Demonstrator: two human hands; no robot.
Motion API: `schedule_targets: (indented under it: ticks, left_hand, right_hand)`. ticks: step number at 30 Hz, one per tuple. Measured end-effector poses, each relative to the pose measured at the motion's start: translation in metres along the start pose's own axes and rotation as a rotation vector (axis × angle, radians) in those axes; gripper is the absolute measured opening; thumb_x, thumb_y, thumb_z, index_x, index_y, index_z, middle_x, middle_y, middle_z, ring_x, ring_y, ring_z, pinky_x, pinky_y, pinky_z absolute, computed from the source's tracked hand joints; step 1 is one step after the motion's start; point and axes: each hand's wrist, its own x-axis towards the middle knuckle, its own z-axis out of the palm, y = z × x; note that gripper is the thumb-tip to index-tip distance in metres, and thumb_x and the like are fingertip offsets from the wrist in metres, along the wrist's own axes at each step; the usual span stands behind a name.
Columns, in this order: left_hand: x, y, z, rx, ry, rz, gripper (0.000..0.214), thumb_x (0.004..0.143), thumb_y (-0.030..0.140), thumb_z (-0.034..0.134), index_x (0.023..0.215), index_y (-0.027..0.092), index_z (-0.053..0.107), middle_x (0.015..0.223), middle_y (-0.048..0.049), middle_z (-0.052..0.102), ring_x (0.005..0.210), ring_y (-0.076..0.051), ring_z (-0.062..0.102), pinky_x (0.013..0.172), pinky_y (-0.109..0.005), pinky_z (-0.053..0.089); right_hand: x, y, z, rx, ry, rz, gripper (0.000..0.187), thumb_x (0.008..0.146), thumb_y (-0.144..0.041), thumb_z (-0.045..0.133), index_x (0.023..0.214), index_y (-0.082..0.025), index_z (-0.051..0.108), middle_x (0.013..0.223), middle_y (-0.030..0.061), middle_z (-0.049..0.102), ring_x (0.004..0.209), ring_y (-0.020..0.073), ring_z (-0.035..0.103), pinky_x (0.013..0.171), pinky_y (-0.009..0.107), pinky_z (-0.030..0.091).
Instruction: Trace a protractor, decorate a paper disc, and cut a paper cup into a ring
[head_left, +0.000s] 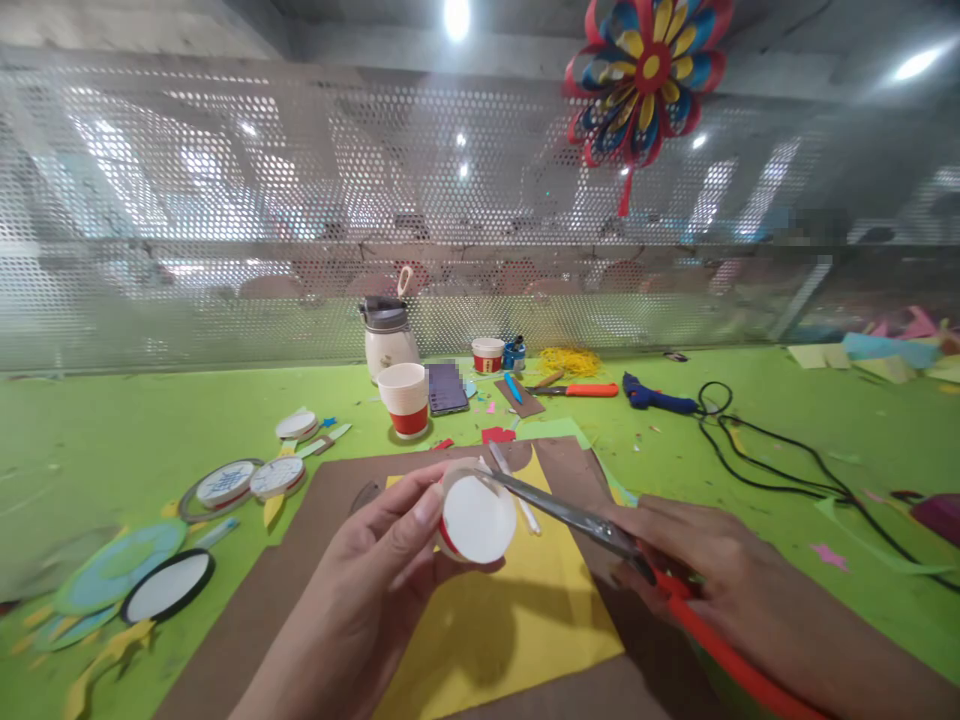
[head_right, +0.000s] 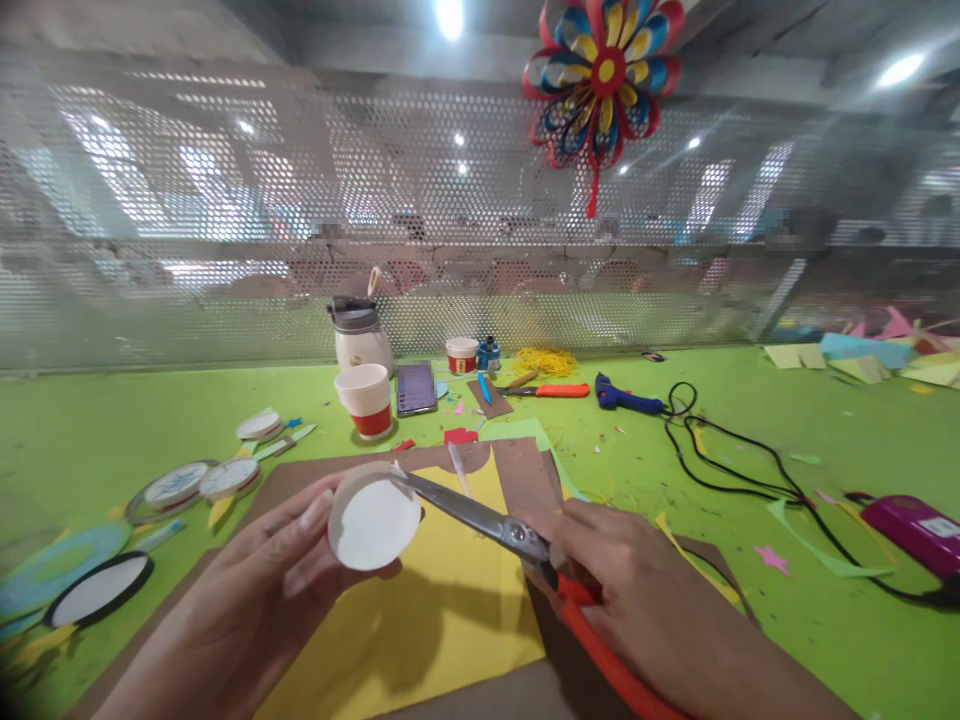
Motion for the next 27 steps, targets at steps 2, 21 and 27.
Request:
schedule_targets:
  ticks: [2,21,27]
  left_hand:
    - [-0.0004,-0.0004,0.0006,-0.003,0.003,-0.005,0.033,0.086,0.04,0.071,0.111,0.019,0.078,0.122,-0.0117,0.071,0.103,-0.025,0.062,0.075,-0.027,0.057]
    - [-0.0011,0.0,0.0006,-0.013,-0.002,0.001,0.031,0.085,0.039,0.072,0.107,0.019,0.08,0.12,-0.0114,0.071,0.101,-0.026,0.063,0.071,-0.028,0.057]
    - [0.0015,-0.0009,-0.0041,-0.032,-0.051,-0.026,0.032,0.086,0.038,0.071,0.111,0.019,0.078,0.118,-0.0119,0.071,0.099,-0.025,0.062,0.07,-0.028,0.058]
  right_hand:
    - [0.0,0.0002,0.0001,0.001,-0.003,0.005,0.018,0.083,-0.01,0.059,0.082,-0.022,0.072,0.076,0.004,0.07,0.071,0.0195,0.067,0.068,0.027,0.055]
    - [-0.0028,-0.0019,0.003,-0.015,-0.02,0.006,0.019,0.086,-0.011,0.059,0.091,-0.022,0.074,0.09,0.0066,0.075,0.08,0.0229,0.071,0.072,0.031,0.058]
    - [-0.0015,-0.0026,0.0007,-0.102,-0.095,-0.013,0.041,0.085,-0.007,0.06,0.121,-0.022,0.072,0.1,0.0096,0.076,0.087,0.0264,0.073,0.074,0.036,0.06]
